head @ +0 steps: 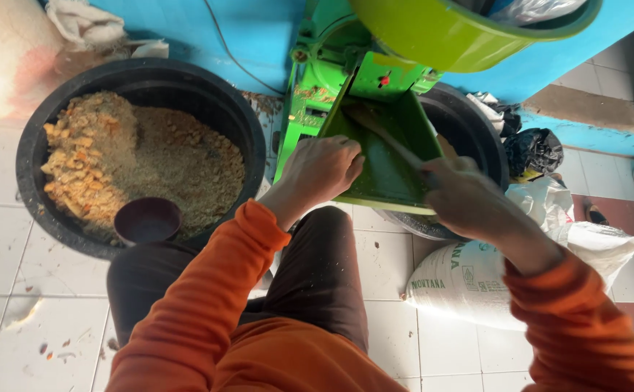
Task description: The person sits on the floor in front of a green electric grinding machine and repeatedly pushes pieces of fried food from a green tray into the machine with a flat scoop, guiding the material by hand. Ground material collects in a large black basin, and the person occasionally scoops and rearranges the ground output in the basin.
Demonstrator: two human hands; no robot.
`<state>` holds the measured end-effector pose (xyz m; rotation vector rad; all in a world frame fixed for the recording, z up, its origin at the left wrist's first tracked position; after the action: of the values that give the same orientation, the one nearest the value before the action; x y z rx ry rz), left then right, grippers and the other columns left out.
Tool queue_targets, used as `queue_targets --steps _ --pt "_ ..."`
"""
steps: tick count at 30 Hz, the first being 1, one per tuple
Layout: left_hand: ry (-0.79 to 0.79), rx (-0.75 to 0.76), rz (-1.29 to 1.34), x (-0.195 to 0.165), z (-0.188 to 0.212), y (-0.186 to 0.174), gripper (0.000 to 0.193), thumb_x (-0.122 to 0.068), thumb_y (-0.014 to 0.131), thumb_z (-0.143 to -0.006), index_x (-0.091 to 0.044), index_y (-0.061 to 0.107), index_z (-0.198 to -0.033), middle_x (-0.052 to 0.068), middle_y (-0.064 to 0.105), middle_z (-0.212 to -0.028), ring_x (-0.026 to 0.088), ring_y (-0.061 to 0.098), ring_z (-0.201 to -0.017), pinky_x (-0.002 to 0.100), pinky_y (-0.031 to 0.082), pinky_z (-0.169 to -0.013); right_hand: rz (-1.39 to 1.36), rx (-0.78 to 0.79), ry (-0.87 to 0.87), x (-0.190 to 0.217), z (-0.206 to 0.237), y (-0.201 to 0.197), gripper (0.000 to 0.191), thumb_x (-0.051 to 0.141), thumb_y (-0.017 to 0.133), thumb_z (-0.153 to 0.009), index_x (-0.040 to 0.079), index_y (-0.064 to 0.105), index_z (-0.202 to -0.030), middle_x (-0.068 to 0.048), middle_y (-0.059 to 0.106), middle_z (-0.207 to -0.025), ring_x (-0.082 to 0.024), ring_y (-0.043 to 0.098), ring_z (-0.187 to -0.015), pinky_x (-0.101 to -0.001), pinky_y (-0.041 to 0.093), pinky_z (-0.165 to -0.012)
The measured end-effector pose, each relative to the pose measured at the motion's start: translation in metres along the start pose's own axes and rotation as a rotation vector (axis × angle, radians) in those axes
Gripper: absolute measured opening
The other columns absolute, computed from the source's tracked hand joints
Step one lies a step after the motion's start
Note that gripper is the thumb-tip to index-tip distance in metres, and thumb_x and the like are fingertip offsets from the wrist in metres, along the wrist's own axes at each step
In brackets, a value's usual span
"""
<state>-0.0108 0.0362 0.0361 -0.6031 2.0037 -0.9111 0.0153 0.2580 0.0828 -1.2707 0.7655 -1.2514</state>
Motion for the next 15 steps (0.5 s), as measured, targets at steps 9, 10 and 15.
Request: queue_targets --steps 9,10,15 --pt "0.112 -0.425 0.134 -0.005 0.021 -0.029 0.008 -0.015 0.071 -0.096 -0.008 0.068 -0.1 0.006 0.069 -0.094 0.029 0.068 -0.087 0.044 0.055 -0.077 0.408 -0.418 -0.606 0.031 0.077 -0.013 0.013 -0.001 0.071 -0.084 -0.006 0.069 -0.096 -0.018 0.067 -0.104 -0.029 0.066 -0.086 -0.0373 0.058 -0.063" --pt "0.149 -0.494 0.127 -0.005 0.027 -0.034 0.012 -0.014 0.071 -0.096 -0.009 0.068 -0.105 0.005 0.069 -0.099 0.028 0.068 -0.092 0.045 0.054 -0.081 0.376 -0.41 -0.595 0.029 0.077 -0.012 0.013 0.002 0.072 -0.086 -0.005 0.07 -0.096 -0.017 0.067 -0.1 -0.027 0.066 -0.083 -0.0351 0.057 -0.06" --pt "0.084 -0.707 0.155 0.038 0.086 -0.051 0.025 -0.017 0.072 -0.1 -0.009 0.067 -0.123 0.01 0.067 -0.118 0.029 0.066 -0.108 0.045 0.054 -0.092 0.091 -0.426 -0.386 0.011 0.084 -0.029 0.022 0.006 0.072 -0.095 -0.005 0.068 -0.113 -0.011 0.066 -0.089 -0.019 0.064 -0.069 -0.0299 0.052 -0.054"
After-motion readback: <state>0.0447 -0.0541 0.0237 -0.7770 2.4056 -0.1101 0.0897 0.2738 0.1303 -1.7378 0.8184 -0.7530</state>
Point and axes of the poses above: each hand's wrist, its own z-axis away from the middle knuckle, its own y-axis out of the palm, x = y × z, the point moved 6 cm from there along -z, towards the middle knuckle
